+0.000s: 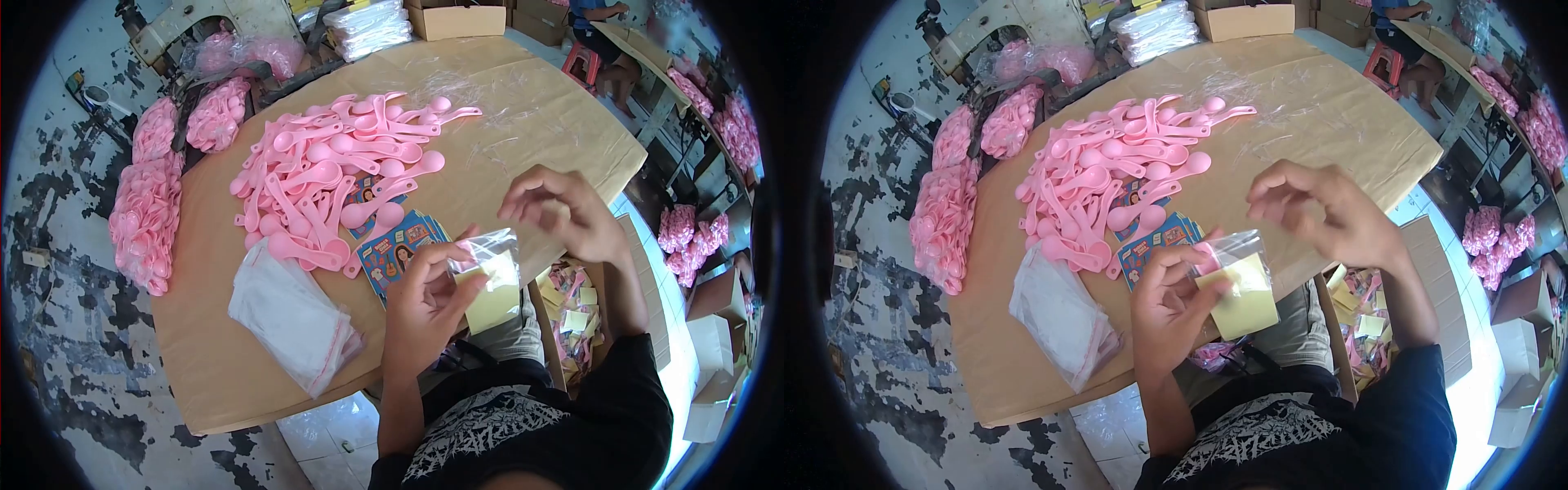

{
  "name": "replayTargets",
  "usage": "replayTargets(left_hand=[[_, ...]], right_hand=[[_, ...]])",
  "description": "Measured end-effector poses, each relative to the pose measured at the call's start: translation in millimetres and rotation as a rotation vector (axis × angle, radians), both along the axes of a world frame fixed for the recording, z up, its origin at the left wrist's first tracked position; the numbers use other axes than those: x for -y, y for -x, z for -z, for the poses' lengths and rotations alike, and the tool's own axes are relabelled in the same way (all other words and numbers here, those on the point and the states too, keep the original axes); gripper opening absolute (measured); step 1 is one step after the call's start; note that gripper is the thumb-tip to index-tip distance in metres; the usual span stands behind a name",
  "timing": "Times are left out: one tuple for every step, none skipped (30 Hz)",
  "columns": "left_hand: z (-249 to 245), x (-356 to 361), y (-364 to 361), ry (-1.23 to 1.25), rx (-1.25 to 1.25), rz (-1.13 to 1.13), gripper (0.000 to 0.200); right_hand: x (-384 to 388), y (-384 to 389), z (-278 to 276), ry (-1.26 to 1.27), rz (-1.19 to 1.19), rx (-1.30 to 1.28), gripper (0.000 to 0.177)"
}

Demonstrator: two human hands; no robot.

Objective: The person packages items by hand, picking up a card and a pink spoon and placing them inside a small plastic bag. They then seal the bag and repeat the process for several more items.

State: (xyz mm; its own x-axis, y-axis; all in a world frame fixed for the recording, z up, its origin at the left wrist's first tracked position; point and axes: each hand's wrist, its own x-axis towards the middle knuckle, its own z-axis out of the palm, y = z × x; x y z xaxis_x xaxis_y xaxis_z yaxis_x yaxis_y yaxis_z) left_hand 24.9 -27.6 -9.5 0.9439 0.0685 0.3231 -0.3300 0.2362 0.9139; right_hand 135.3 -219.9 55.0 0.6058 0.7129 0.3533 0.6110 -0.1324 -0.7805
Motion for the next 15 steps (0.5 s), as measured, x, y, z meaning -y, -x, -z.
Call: replayTargets(left_hand=[[1, 1, 0, -0.014, 0.021, 0.024, 0.027], [2, 3, 2, -0.054, -0.003, 0.028, 0.031], [2, 3, 5, -0.094, -0.029, 0.024, 0.034], [1, 1, 10, -0.137, -0.057, 0.011, 0.038], [-5, -2, 20, -0.094, -0.051, 0.034, 0.05], [-14, -9, 34, -0.211, 0.052, -0.014, 0.048], [-22, -22, 51, -0.331, 0.147, -0.07, 0.046], [-25, -37, 69, -0.461, 0.237, -0.124, 0.044], [-20, -58, 91, -0.423, 0.263, -0.135, 0.041], [-12, -77, 114, -0.383, 0.291, -0.14, 0.039], [-4, -93, 135, -0.372, 0.278, -0.3, 0.038], [-2, -101, 142, -0.448, 0.245, -0.441, 0.039], [0, -110, 148, -0.521, 0.199, -0.579, 0.04], [-4, -117, 143, -0.682, 0.128, -0.7, 0.043], [-6, -122, 140, -0.844, 0.058, -0.817, 0.046]], right_hand=[[-6, 10, -5, 0.027, -0.029, -0.052, 0.01], [-10, 18, -7, 0.056, -0.062, -0.106, 0.01], [-12, 25, -3, 0.091, -0.038, -0.225, 0.02], [-9, 27, -4, 0.155, -0.032, -0.141, 0.021], [3, 24, -9, 0.217, -0.036, -0.053, 0.022], [15, 20, -14, 0.277, -0.051, 0.037, 0.024], [31, 14, -19, 0.384, -0.064, 0.047, 0.025], [45, 9, -24, 0.485, -0.076, 0.064, 0.027], [54, 9, -34, 0.641, -0.115, 0.171, 0.027], [56, 8, -41, 0.795, -0.145, 0.284, 0.027], [47, 7, -38, 0.696, -0.149, 0.287, 0.027], [38, 9, -36, 0.595, -0.144, 0.282, 0.027], [29, 13, -34, 0.495, -0.13, 0.268, 0.027], [9, 19, -33, 0.423, -0.168, 0.292, 0.025], [-19, 24, -32, 0.348, -0.201, 0.317, 0.024]])
